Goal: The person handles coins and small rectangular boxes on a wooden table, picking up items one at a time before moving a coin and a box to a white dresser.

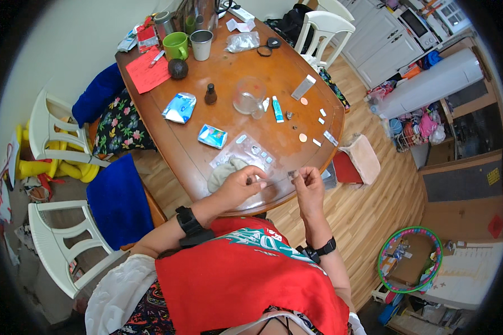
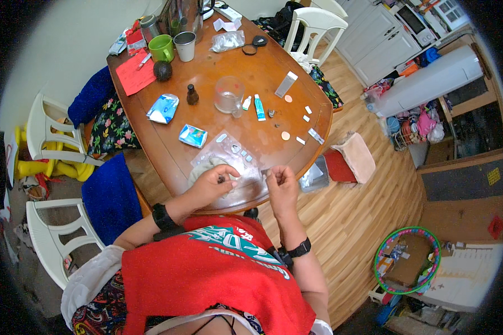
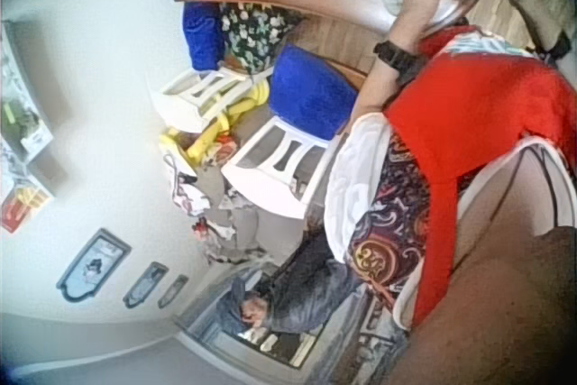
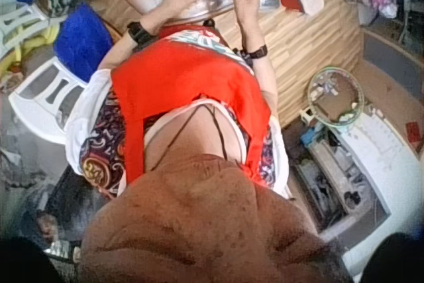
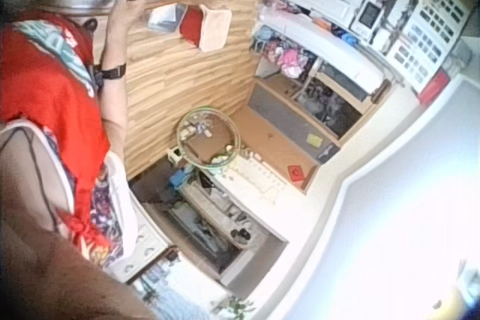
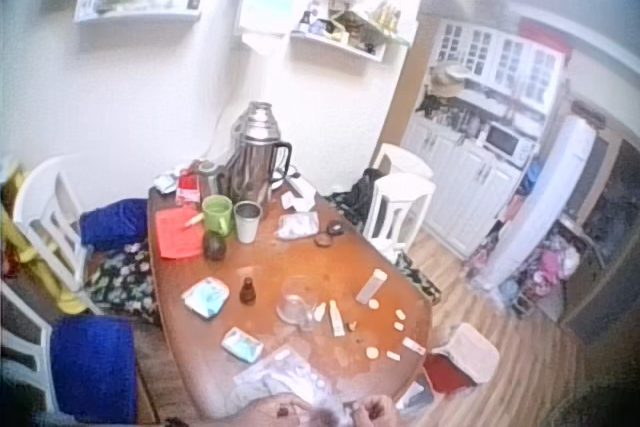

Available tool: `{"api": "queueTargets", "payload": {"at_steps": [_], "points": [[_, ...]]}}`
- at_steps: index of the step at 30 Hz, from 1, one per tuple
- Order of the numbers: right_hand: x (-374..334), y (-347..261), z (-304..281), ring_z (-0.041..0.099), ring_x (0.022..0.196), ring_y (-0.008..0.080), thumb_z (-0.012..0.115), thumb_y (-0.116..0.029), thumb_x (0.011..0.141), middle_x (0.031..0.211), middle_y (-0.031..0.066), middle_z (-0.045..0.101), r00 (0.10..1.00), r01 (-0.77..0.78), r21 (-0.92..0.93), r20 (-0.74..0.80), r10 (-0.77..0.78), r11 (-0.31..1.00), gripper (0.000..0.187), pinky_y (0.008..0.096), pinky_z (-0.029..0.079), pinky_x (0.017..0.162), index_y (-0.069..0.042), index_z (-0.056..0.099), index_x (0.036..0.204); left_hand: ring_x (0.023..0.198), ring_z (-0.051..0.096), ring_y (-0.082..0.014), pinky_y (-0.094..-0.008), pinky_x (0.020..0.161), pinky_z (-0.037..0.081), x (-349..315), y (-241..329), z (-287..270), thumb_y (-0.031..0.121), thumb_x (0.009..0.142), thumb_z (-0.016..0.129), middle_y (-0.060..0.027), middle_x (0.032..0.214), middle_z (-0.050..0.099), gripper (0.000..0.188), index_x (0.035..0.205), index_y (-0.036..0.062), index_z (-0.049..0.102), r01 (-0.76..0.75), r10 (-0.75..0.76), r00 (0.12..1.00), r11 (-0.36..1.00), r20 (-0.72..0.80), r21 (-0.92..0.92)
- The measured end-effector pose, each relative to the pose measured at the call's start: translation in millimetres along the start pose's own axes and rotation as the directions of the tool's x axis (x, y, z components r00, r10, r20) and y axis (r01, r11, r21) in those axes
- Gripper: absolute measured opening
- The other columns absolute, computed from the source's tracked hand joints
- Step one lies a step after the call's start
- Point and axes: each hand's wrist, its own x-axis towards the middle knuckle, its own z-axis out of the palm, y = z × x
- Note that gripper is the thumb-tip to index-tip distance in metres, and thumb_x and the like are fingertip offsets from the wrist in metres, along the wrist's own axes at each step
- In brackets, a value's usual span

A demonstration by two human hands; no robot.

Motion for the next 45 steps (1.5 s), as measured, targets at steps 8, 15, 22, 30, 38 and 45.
{"api": "queueTargets", "payload": {"at_steps": [8, 15, 22, 30, 38, 45], "points": [[62, 29, -18, 0.053, 0.062, 0.0087, 0.059, -0.013, 0.086, 0.075, -0.0004, 0.054, 0.964, -0.262, 0.252, 0.11, 0.241, 0.932, 0.01, 0.022, 0.046, 0.058, -0.008, 0.051, 0.087, 0.064, 0.046, -0.0048, -0.0206, 0.056, 0.038, 6, -3, 2, 0.013, 0.084, 0.06, 0.0027, 0.071, 0.05, 0.015, 0.097, 0.005, 0.056, 0.198, -0.228, 0.964, 0.959, -0.134, -0.203], [104, 55, -33, 0.051, 0.06, 0.0079, 0.057, -0.006, 0.084, 0.071, 0.0003, 0.055, 0.888, -0.452, 0.257, 0.222, 0.403, 0.854, 0.006, 0.0203, 0.042, 0.054, -0.007, 0.051, 0.086, 0.066, 0.047, -0.0047, -0.0184, 0.056, 0.037, 37, 20, 36, 0.02, 0.087, 0.058, 0.0019, 0.077, 0.052, 0.019, 0.099, 0.0057, 0.056, 0.368, -0.413, 0.894, 0.898, -0.173, -0.24], [122, 70, -24, 0.052, 0.064, 0.008, 0.059, -0.005, 0.081, 0.073, 0.0008, 0.056, 0.921, 0.01, 0.026, 0.39, -0.019, 1.0, 0.008, 0.0225, 0.044, 0.059, -0.004, 0.053, 0.086, 0.063, 0.046, -0.0046, -0.0189, 0.052, 0.036, 79, -4, 72, 0.024, 0.087, 0.058, 0.0027, 0.074, 0.052, 0.02, 0.096, 0.006, 0.055, 0.266, -0.278, 0.88, 0.96, -0.385, -0.086], [123, 52, -35, 0.056, 0.065, 0.0146, 0.061, -0.007, 0.079, 0.079, 0.0089, 0.058, 0.801, 0.177, -0.036, 0.585, -0.123, 0.983, 0.013, 0.0267, 0.047, 0.061, -0.002, 0.053, 0.087, 0.054, 0.045, -0.0063, -0.0197, 0.047, 0.034, 97, 1, 90, 0.021, 0.086, 0.057, 0.0013, 0.062, 0.049, 0.014, 0.09, 0.0075, 0.055, 0.32, -0.455, 0.704, 0.889, -0.545, -0.328], [274, 66, -126, 0.06, 0.083, 0.0307, 0.063, -0.013, 0.077, 0.088, 0.0171, 0.061, 0.911, 0.365, -0.528, 0.372, -0.177, 0.767, 0.02, 0.036, 0.048, 0.071, -0.002, 0.058, 0.093, 0.045, 0.038, -0.004, -0.0191, 0.039, 0.029, 75, 23, 91, 0.015, 0.088, 0.053, 0.0015, 0.06, 0.05, 0.008, 0.09, 0.0074, 0.055, 0.296, -0.549, 0.651, 0.819, -0.524, -0.492], [318, 73, -135, 0.057, 0.09, 0.0311, 0.073, -0.021, 0.068, 0.093, 0.0144, 0.059, 0.86, 0.507, -0.717, 0.453, -0.233, 0.478, 0.034, 0.0402, 0.044, 0.078, -0.005, 0.058, 0.095, 0.039, 0.035, -0.0051, -0.0183, 0.035, 0.025, 54, 17, 96, 0.015, 0.09, 0.051, 0.0018, 0.057, 0.048, 0.006, 0.087, 0.0096, 0.052, 0.232, -0.604, 0.606, 0.756, -0.517, -0.611]]}}
